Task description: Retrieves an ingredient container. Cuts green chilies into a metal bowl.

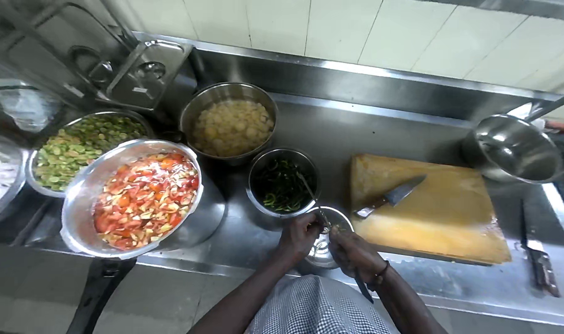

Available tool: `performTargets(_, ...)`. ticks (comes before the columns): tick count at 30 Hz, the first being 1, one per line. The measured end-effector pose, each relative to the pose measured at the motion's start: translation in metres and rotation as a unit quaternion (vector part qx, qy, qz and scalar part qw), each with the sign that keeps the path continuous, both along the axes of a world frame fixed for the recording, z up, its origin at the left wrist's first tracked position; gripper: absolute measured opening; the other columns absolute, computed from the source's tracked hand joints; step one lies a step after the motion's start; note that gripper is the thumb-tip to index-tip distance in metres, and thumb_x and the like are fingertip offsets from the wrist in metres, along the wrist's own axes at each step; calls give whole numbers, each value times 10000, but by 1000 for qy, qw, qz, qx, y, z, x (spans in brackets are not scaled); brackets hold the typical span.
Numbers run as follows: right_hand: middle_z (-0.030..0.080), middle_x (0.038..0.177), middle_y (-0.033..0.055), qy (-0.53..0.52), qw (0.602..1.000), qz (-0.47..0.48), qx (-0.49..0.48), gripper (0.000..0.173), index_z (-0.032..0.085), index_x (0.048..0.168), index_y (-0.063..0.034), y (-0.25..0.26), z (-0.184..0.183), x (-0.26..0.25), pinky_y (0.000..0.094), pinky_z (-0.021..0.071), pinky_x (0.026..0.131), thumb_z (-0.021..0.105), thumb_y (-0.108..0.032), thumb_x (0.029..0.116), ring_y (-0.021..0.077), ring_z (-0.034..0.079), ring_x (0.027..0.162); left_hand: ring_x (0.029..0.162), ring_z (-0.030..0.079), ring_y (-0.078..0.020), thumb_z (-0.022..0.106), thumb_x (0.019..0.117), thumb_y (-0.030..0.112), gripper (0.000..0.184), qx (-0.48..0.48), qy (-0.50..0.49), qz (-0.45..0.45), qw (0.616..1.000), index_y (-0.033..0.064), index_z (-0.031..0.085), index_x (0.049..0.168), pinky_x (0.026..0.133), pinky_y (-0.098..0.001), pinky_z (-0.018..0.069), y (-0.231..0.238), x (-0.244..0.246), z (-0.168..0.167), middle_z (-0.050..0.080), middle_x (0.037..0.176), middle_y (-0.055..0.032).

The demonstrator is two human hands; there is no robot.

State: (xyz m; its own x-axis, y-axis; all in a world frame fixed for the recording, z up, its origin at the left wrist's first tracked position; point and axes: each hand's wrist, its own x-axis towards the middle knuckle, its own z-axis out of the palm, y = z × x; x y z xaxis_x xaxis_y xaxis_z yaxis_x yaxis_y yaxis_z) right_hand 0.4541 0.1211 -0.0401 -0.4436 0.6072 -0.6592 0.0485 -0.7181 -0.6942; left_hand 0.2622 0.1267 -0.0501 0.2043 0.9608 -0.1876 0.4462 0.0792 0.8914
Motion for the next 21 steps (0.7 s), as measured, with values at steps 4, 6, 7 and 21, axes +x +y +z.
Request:
performTargets(4,433,602,-36,82,994,18,-64,551,511,861,-147,3,-8,12,181,381,379,282,-605,1065,41,386,404,1202,636,-231,583,1011,140,243,50,167,-106,979,116,751,1186,1078,-434,475,8,-4,-16,700,1258,-65)
performTargets(6,444,612,-24,95,991,17,-92,645,521,878,-140,3,-11,17,189,401,377,222,-692,1026,55,407,404,1285,582,-242,583,1007,131,278,60,173,-127,975,130,744,1233,1123,-427,432,11,-6,-16,657,1357,-60)
performTargets(7,449,616,-22,95,991,18,-92,673,524,882,-138,2,-12,18,192,407,378,214,-722,1008,58,413,406,1257,594,-260,608,1004,140,240,50,163,-120,978,103,743,1198,1106,-445,447,14,-8,-13,666,1322,-83)
performTargets(21,499,632,23,-38,996,-76,17,591,544,879,-81,3,-7,22,256,478,437,231,-532,1096,117,477,448,1097,657,-450,620,995,175,237,-39,411,-55,909,-9,712,1112,939,-633,509,98,-77,-18,692,1120,-256)
